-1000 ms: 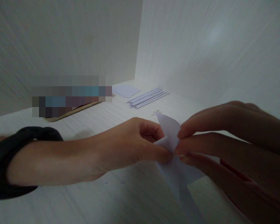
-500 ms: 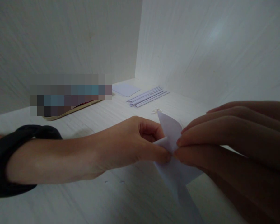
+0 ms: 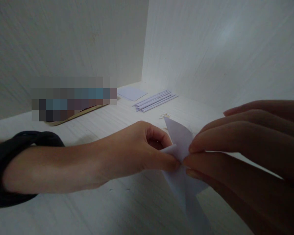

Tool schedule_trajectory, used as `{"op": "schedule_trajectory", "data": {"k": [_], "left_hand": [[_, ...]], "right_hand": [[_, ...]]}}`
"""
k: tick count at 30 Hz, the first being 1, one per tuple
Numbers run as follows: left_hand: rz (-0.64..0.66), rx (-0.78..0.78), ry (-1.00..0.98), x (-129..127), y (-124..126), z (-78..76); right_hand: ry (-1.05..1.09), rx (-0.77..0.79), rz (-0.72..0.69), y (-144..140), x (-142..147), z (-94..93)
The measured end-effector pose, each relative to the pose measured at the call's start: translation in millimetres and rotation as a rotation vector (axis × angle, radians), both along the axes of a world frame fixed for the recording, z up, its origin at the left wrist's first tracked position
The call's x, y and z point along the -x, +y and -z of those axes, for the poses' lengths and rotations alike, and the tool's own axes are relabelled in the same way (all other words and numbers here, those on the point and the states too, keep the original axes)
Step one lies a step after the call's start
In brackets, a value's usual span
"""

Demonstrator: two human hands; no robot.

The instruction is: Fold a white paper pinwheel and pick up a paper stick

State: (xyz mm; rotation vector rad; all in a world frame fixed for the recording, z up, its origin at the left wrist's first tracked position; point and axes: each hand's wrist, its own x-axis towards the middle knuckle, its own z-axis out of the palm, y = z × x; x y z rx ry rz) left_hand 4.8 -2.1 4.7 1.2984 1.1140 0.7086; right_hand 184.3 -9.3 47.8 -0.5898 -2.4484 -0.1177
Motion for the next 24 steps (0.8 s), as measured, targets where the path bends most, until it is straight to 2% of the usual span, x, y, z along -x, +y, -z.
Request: {"op": "schedule_trajectory", "data": {"k": [6,11,14,21,24], "left_hand": [[-0.048,-0.059,0.037,-1.2,1.2,1.6],[-0.040,-0.071,0.044,0.6,1.5,5.7],[-0.048,-0.082,0.062,1.5,1.1,6.5],[-0.035,-0.094,0.071,0.9,1.0,7.6],[-0.027,-0.100,0.053,0.3,0.7,7.4]], "right_hand": [[0.174,-0.047,-0.070,5.0,2.4,9.0],[0.128,-0.178,-0.181,31.0,-13.4,22.7],[0.144,-0.246,-0.236,35.7,-15.1,28.8],[0.204,-0.108,-0.108,15.7,-4.1,28.5],[0.178,-0.228,-0.103,19.9,-5.9,28.8]]}}
